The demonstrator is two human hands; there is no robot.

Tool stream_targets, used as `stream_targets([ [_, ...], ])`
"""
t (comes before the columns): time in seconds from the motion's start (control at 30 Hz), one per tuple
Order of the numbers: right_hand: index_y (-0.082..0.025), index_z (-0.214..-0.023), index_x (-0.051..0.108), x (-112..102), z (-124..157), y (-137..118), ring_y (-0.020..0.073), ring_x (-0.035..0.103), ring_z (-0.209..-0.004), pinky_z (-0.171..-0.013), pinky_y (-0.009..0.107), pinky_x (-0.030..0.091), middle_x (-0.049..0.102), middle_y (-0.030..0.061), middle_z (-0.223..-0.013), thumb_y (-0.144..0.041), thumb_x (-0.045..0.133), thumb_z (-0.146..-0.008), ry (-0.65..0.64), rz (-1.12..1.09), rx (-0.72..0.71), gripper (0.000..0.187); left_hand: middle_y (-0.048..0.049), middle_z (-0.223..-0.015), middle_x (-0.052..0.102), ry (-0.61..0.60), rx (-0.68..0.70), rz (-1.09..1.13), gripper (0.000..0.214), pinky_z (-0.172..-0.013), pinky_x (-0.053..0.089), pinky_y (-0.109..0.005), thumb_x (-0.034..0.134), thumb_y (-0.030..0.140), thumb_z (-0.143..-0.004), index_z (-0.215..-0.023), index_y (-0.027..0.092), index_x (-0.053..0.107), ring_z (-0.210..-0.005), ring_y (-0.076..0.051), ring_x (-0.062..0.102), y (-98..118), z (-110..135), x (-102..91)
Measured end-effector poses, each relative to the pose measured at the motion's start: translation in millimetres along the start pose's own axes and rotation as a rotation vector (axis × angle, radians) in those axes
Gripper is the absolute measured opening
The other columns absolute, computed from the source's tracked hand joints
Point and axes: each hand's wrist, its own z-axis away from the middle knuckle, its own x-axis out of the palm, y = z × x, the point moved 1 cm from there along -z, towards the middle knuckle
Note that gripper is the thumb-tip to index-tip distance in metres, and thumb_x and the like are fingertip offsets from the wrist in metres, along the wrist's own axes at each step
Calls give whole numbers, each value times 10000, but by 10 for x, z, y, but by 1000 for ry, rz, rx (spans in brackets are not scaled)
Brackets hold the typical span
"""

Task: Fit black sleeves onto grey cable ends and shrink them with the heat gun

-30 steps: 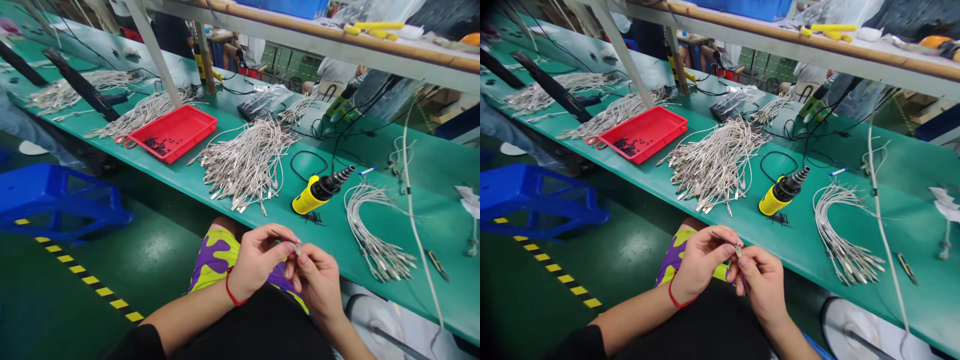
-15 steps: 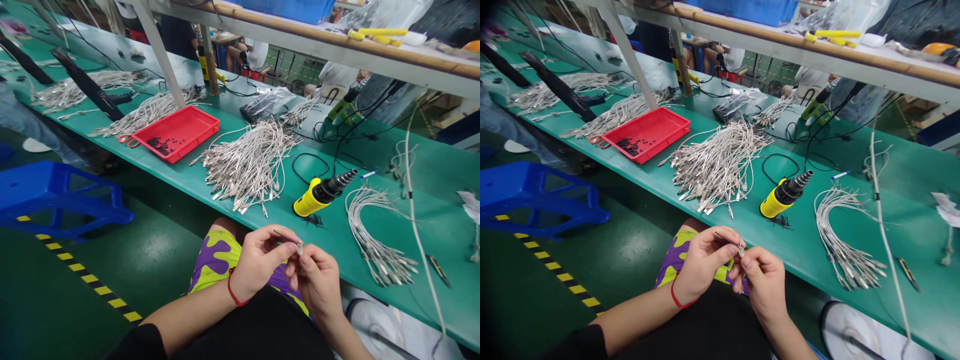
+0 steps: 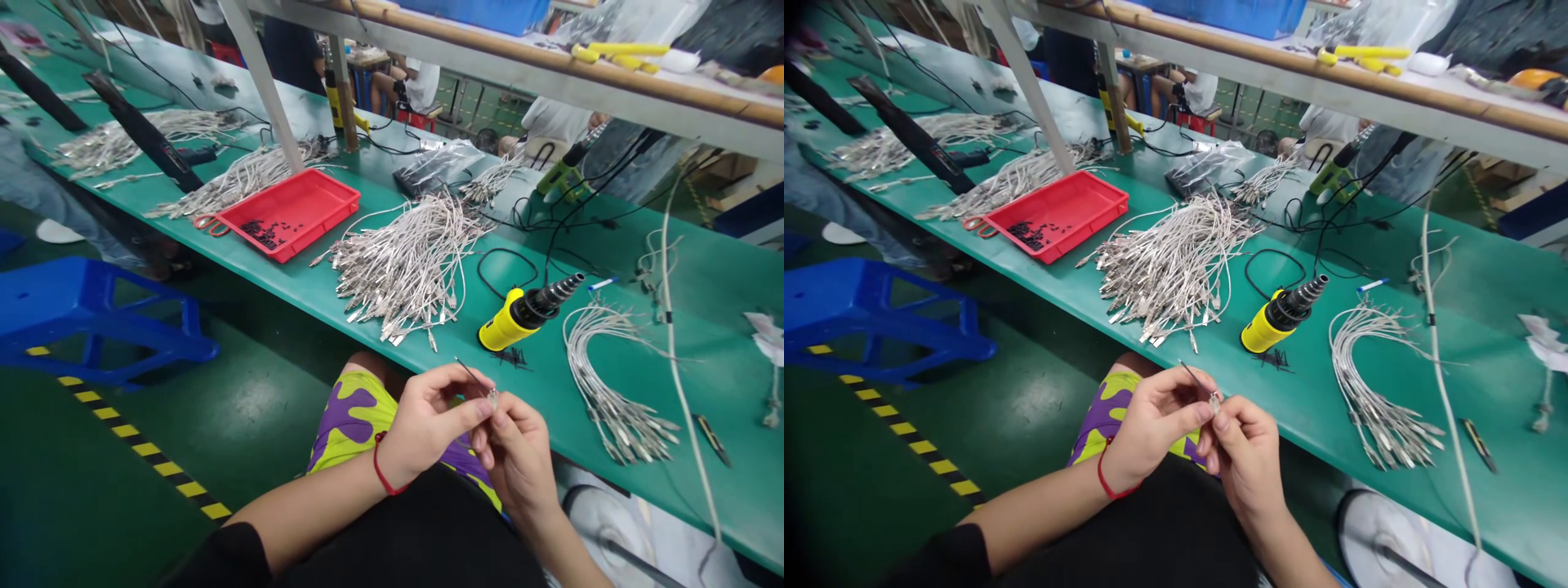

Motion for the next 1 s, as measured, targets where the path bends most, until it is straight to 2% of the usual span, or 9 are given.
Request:
stream_targets([
  [0.23, -185, -705, 623, 14, 4, -10, 70, 508, -342, -350, 165, 370, 695, -1, -592, -351, 816, -857, 30, 6, -10, 297, -19, -818, 654, -41, -19, 30, 205, -591, 538, -211, 788, 250, -880, -1025, 135, 699, -602, -86, 619, 17, 20, 17],
  [0.37, -196, -743, 667, -14, 20, 13, 77, 497, -315, -319, 156, 335, 610, -49, -493, -304, 837, -839, 78, 26, -65, 223, -34, -870, 653, -37, -20, 36, 203, -644, 563, -228, 794, 252, -871, -1020, 144, 708, -711, -122, 645, -19, 22, 1],
  [0.43, -204, -764, 699, -47, 30, 31, 90, 514, -334, -329, 167, 359, 609, -46, -489, -286, 826, -850, 95, 57, -90, 174, -38, -866, 660, -60, -37, 53, 230, -641, 581, -258, 793, 273, -869, -1044, 148, 711, -708, -142, 656, -31, 23, 0],
  [0.5, -210, -795, 737, -90, 33, 44, 119, 578, -411, -385, 205, 445, 670, -17, -563, -267, 824, -849, 112, 128, -145, 117, -33, -859, 660, -81, -46, 64, 234, -617, 575, -265, 782, 278, -879, -1068, 154, 722, -656, -130, 642, -28, 22, 3],
  [0.6, -239, -879, 784, -149, 23, 20, 181, 700, -667, -613, 282, 583, 765, 21, -775, -200, 843, -818, 148, 306, -307, 94, -47, -906, 671, -54, 32, -2, 169, -720, 564, -265, 790, 224, -868, -1020, 155, 762, -770, -141, 650, 5, 14, 3],
  [0.7, -286, -978, 783, -157, 0, -71, 211, 706, -906, -778, 305, 587, 774, 21, -961, -164, 812, -837, 82, 460, -414, 188, -75, -980, 684, -5, 136, -92, 104, -865, 543, -294, 798, 177, -847, -945, 147, 780, -944, -186, 642, 34, 2, -10],
  [0.77, -290, -1043, 769, -134, -11, -165, 227, 680, -991, -823, 322, 570, 755, 32, -1030, -194, 764, -881, -12, 539, -432, 188, -76, -981, 678, 2, 170, -117, 93, -874, 540, -310, 780, 172, -858, -947, 149, 774, -941, -191, 641, 39, -4, -26],
  [0.87, -260, -1106, 753, -89, -10, -328, 246, 653, -1004, -839, 353, 534, 727, 60, -1073, -278, 674, -946, -94, 668, -489, 179, -76, -984, 665, 4, 241, -183, 70, -892, 540, -331, 748, 155, -878, -947, 155, 762, -956, -200, 640, 42, -1, -57],
  [1.0, -245, -1174, 740, -33, -2, -493, 219, 655, -918, -781, 339, 505, 715, 70, -1082, -257, 616, -982, -77, 874, -540, 229, -87, -1026, 677, -20, 369, -374, 114, -958, 534, -369, 714, 127, -905, -1004, 166, 757, -1031, -221, 645, 64, 18, -89],
])
